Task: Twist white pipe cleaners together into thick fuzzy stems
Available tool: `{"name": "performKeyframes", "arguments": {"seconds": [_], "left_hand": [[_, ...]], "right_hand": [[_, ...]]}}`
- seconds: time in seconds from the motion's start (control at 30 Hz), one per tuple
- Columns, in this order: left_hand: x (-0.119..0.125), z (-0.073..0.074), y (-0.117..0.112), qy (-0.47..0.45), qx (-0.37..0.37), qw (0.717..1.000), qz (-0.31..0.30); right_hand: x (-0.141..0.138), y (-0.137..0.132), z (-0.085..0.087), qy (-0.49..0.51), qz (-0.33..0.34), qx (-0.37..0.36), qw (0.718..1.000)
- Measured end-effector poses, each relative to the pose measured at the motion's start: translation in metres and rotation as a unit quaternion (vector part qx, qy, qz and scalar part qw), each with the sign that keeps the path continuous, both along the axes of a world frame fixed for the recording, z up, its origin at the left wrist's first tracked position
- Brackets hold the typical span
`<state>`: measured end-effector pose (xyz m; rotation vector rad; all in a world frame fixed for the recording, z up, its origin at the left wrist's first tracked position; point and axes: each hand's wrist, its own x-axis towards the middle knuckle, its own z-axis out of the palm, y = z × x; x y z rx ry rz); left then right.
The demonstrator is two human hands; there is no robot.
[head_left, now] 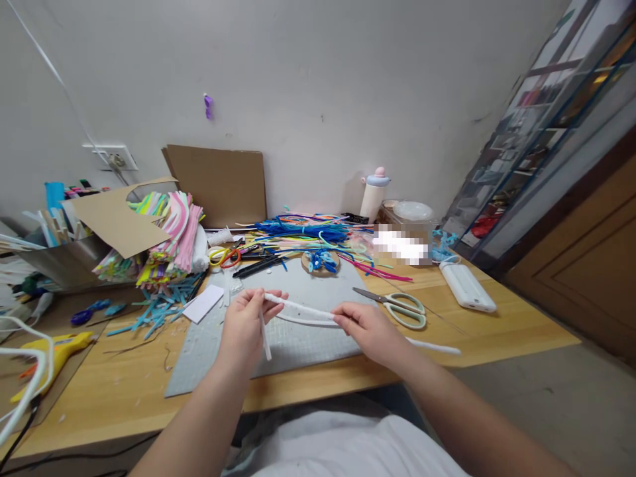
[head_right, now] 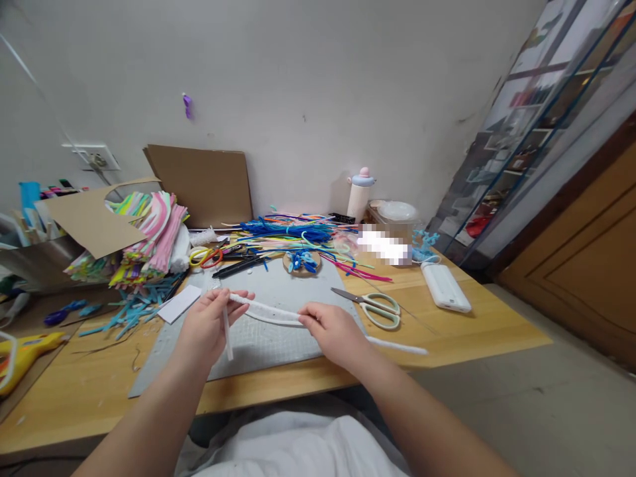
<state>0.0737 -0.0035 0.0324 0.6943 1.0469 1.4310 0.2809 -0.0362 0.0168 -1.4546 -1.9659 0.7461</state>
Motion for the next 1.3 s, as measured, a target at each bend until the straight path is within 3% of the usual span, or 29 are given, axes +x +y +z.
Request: {"name": "performKeyframes", "arguments": {"seconds": [0.17,0.4,0.53,0.67,0.8,0.9,1.1,1.3], "left_hand": [[-0.004,-0.002,0.003,-0.011,-0.022,1.0,0.0],[-0.003,-0.005,0.001,-0.014,-0.023,1.0,0.002],[0.002,-0.004,-0.001,-0.024,-0.034,0.999,0.008],[0.02,-0.001,-0.013,-0.06,-0.051,0.997,0.026],[0.034,0.001,-0.03,-0.106,-0.062,0.992,-0.037],[0.033,0.001,-0.036,-0.066,-0.053,0.994,-0.074],[0.023,0.002,-0.038,0.007,-0.003,0.982,-0.188],[0.018,0.011,-0.041,0.112,0.093,0.969,-0.198]], "right_hand": [[0.007,0.0,-0.004,0.02,0.007,0.011,1.0],[0.01,-0.003,0.0,-0.007,0.033,-0.028,0.999],[0.006,-0.009,0.012,-0.072,0.007,0.018,0.997],[-0.018,-0.018,0.024,-0.068,-0.02,0.13,0.989],[-0.04,-0.024,0.021,-0.105,0.003,0.268,0.958],[-0.042,-0.023,0.013,-0.149,-0.008,0.336,0.93],[-0.025,-0.029,0.011,-0.077,-0.01,0.331,0.94],[-0.018,-0.042,0.021,-0.01,-0.015,0.286,0.958]]}}
